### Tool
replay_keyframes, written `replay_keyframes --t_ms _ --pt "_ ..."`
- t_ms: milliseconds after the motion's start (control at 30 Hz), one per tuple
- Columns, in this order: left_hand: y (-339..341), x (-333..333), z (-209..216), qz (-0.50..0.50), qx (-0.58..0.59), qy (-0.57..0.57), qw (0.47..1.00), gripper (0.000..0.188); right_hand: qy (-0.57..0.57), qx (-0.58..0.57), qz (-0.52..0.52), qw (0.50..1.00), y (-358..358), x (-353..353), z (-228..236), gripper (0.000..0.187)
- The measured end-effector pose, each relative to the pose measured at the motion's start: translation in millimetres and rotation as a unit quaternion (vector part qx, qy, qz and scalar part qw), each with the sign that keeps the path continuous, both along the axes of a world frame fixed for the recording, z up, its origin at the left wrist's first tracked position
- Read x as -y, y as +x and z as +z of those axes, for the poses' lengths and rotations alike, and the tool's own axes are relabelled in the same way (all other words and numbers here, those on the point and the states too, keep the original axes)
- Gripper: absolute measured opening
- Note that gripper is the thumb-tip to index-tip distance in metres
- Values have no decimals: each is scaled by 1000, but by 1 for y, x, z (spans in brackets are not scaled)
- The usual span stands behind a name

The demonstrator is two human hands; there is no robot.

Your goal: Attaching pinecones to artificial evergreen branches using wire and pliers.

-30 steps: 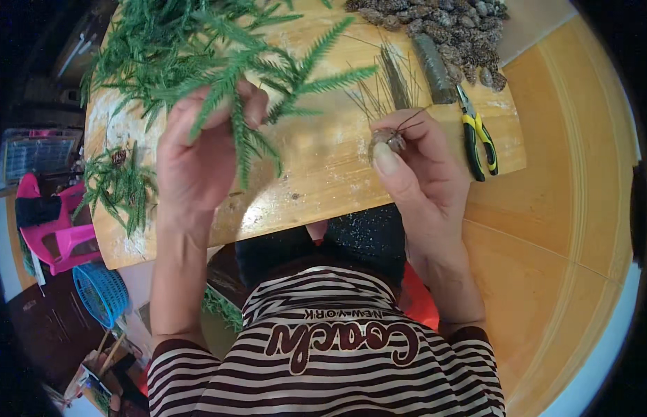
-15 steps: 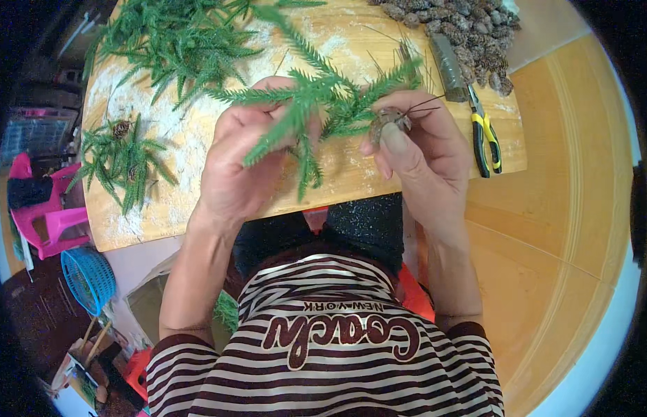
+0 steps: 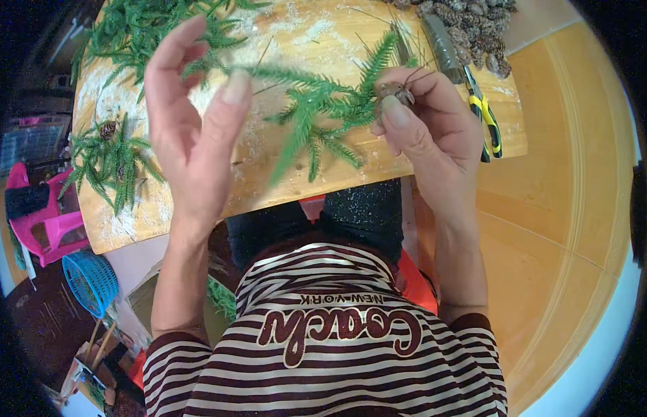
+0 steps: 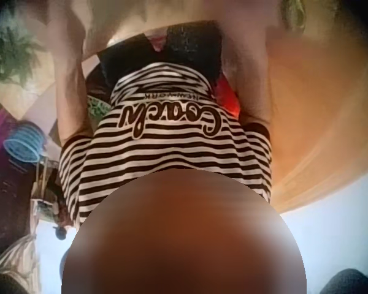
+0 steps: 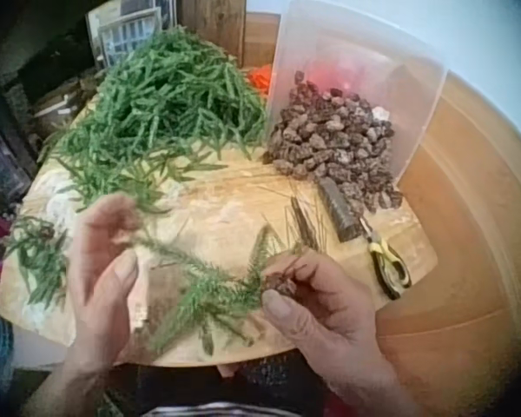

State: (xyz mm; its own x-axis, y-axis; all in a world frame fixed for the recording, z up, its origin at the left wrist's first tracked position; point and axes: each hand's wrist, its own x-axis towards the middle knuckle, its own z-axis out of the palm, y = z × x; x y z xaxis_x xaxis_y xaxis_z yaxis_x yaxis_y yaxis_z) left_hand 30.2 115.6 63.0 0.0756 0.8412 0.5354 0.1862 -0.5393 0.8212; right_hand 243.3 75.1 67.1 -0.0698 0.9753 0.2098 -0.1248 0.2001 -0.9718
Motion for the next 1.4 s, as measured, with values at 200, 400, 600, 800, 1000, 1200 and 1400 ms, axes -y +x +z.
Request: replay_keyframes --t_ms 200,400,600,800,1000,1200,1400 --pt "16 -1 25 -34 -346 157 924 31 -6 47 26 999 6 -5 5 21" --pt "16 3 21 -109 -156 -132 973 16 32 2 -3 999 -9 -14 18 20" --pt "9 4 -2 -109 120 -247 955 13 -2 -39 -56 998 9 -10 10 22" --pt "18 12 -18 -80 247 -240 935 18 -59 -16 20 998 5 7 -3 26" --pt "31 17 -18 -92 314 -257 910 22 -103 -89 79 988 -2 4 -6 25" --pt "20 9 -10 -172 304 -263 899 27 -63 -59 46 995 -1 -2 -8 23" --pt "21 7 -4 -113 180 -300 930 20 -31 -7 17 999 -2 -4 -10 18"
